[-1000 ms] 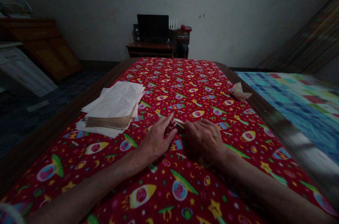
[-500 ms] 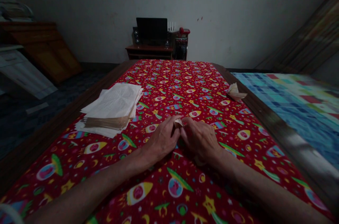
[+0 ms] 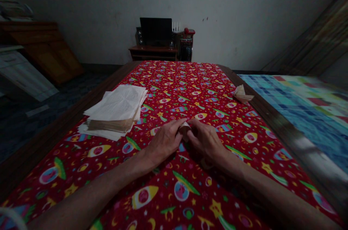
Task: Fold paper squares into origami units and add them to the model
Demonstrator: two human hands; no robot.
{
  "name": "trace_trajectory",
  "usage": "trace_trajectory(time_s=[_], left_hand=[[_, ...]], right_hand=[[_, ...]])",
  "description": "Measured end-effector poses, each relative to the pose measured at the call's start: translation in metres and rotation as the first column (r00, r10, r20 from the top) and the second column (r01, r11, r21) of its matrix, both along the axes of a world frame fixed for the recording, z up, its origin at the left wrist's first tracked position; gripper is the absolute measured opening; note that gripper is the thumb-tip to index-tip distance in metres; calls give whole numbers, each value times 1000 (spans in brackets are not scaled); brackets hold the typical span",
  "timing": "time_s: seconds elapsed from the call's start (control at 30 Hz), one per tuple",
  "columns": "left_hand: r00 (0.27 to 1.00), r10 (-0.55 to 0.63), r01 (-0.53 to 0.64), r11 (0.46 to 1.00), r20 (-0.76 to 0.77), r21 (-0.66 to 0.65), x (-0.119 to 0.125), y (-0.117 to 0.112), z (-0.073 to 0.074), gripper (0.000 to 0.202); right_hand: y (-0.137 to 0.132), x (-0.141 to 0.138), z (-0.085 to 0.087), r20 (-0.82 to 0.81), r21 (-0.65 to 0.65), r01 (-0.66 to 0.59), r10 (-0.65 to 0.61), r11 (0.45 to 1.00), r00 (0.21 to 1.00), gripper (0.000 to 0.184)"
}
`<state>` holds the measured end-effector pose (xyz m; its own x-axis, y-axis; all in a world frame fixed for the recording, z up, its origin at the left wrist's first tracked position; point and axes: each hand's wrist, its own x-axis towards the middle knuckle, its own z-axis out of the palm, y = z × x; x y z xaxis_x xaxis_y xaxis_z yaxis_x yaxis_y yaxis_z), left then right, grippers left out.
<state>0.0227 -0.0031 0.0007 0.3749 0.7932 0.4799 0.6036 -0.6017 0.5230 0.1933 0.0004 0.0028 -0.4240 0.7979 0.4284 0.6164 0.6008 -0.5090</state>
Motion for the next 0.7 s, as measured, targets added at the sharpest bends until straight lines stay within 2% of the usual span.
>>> trace_trajectory(time_s=[0.17, 0.33, 0.43, 0.7], left_hand=[[999, 40, -40, 999, -11, -12, -1, 3, -3, 40], [993, 85, -90, 994, -81, -67, -6, 8, -5, 39], [985, 99, -112, 990, -138, -84, -8, 8, -3, 36], [980, 90, -96, 995, -179, -27, -7, 13, -8, 31]], right_hand=[[3, 1, 0, 73, -45, 11, -8, 999, 997, 23], [7, 0, 2, 268, -10, 175, -166, 985, 949, 15], [7, 1, 2, 326, 34, 194, -194, 980, 925, 13], [9, -2, -1, 265, 35, 126, -131, 991, 955, 16]])
